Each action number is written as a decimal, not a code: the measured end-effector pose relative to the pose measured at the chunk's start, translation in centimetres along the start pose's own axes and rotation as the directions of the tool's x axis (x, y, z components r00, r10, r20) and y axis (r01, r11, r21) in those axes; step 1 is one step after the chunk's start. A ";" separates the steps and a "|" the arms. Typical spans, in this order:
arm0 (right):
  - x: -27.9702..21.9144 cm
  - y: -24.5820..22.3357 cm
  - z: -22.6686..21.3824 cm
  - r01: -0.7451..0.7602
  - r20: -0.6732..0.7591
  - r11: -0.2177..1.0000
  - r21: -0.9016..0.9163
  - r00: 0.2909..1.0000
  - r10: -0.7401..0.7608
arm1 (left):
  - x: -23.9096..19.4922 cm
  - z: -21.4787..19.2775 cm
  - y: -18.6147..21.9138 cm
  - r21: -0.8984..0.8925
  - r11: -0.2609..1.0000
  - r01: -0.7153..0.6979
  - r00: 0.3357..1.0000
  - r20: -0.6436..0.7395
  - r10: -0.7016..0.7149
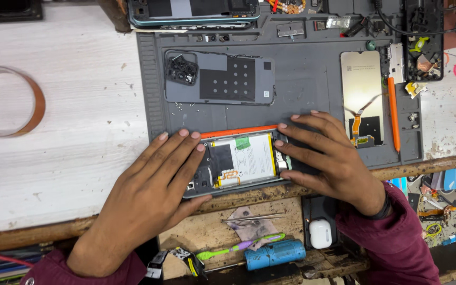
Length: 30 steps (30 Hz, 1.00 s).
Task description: The person reassembles a smartphone by inserting the battery, connecting internal cables, and securing the back cover. They use a screwdriver and tweezers to fasten screws and adjust components, then inspect the device before placing it on the workbench.
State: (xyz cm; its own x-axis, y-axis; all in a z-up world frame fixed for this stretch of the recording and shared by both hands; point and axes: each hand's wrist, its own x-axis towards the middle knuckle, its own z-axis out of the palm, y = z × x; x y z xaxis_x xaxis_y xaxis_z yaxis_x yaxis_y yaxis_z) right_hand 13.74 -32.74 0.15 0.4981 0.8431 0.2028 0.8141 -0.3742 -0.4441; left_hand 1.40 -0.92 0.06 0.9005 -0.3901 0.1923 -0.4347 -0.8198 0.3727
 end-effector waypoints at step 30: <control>-0.3 -0.8 -0.1 0.021 -0.004 0.994 0.110 1.000 -0.021 | 3.9 0.9 3.5 0.162 0.970 -0.181 0.983 0.049 0.175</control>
State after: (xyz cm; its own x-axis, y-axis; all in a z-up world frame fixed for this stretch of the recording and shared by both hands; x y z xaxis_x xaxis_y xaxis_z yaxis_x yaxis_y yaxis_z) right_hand 12.95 -32.77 0.55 0.4820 0.8494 0.2151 0.7869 -0.3116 -0.5326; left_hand 3.42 -5.75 1.28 0.8100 -0.5477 0.2098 -0.5825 -0.7927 0.1798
